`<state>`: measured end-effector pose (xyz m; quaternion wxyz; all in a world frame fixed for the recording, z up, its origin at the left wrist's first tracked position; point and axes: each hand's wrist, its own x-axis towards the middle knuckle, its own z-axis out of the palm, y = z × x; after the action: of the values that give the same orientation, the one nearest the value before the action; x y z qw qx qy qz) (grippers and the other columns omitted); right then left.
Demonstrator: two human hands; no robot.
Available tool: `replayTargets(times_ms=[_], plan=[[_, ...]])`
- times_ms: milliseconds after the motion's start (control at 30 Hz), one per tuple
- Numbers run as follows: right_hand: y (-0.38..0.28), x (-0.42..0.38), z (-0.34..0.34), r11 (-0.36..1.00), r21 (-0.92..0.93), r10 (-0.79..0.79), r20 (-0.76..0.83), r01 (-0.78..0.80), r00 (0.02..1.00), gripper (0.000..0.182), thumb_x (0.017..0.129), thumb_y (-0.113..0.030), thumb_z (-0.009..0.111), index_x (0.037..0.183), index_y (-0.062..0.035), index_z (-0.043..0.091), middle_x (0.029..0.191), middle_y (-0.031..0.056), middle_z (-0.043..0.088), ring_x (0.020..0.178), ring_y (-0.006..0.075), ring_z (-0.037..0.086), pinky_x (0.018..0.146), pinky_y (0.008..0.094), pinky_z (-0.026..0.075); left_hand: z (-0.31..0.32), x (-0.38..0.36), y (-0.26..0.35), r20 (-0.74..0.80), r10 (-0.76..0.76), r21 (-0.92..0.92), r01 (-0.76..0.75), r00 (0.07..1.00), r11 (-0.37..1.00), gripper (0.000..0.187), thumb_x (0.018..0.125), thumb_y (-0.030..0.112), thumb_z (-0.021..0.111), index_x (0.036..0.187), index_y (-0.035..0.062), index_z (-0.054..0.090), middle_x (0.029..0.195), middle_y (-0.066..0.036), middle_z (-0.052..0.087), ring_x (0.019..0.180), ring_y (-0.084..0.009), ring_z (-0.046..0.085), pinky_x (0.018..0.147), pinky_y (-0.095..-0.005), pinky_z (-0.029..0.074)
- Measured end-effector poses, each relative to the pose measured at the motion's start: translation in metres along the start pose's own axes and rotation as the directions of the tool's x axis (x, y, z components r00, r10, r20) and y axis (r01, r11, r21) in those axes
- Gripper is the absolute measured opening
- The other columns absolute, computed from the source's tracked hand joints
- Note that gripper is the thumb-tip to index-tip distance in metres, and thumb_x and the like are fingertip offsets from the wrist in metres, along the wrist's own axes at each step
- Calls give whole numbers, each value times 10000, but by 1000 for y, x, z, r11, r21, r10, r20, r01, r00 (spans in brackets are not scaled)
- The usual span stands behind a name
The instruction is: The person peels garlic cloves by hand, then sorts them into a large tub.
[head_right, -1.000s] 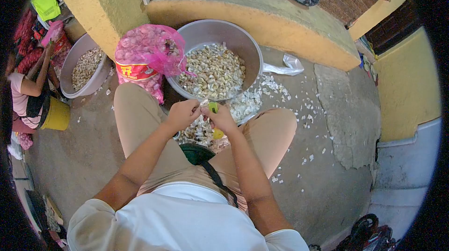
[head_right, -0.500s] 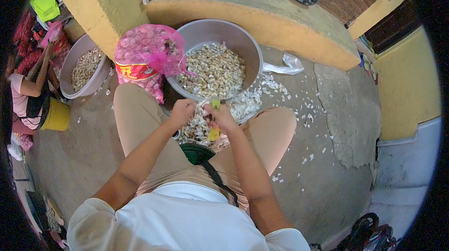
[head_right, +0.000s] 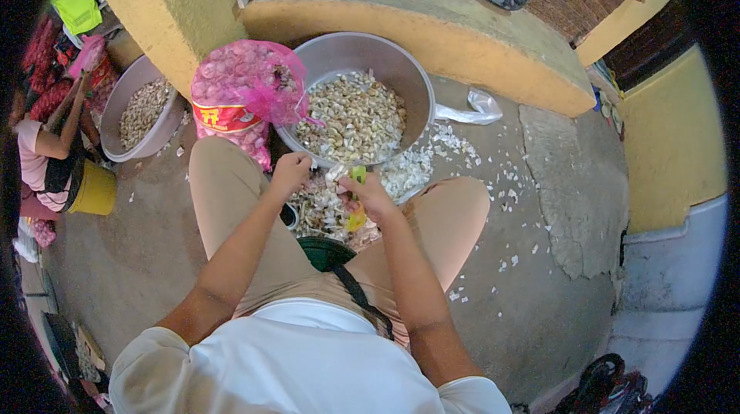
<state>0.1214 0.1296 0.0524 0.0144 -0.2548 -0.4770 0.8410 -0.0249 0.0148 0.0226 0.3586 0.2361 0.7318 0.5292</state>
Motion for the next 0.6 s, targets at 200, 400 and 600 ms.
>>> replayTargets(times_ms=[200, 400, 600], plan=[[-1, 2, 0, 967, -256, 0, -67, -17, 998, 197, 784, -214, 569, 720, -31, 532, 527, 23, 476, 383, 78, 405, 358, 206, 322, -8, -9, 8, 163, 195, 123, -216, 967, 969, 144, 731, 129, 591, 795, 5, 554, 633, -57, 569, 569, -103, 546, 520, -242, 444], [2, 5, 0, 863, -504, -33, -39, 9, 999, 219, 786, -239, 564, 714, -33, 545, 519, -2, 484, 380, 56, 396, 364, 205, 316, -6, -13, 15, 267, 252, 68, -279, 930, 958, 194, 714, 139, 634, 831, 1, 562, 721, -68, 585, 642, -111, 569, 568, -253, 452], [1, 2, 4, 709, -703, -112, -26, 62, 993, 246, 765, -281, 583, 757, -36, 565, 538, 10, 499, 432, 81, 434, 401, 236, 349, -2, -9, 7, 302, 244, 140, -296, 921, 945, 218, 704, 135, 639, 845, 0, 544, 712, -33, 555, 609, -74, 508, 536, -225, 431]])
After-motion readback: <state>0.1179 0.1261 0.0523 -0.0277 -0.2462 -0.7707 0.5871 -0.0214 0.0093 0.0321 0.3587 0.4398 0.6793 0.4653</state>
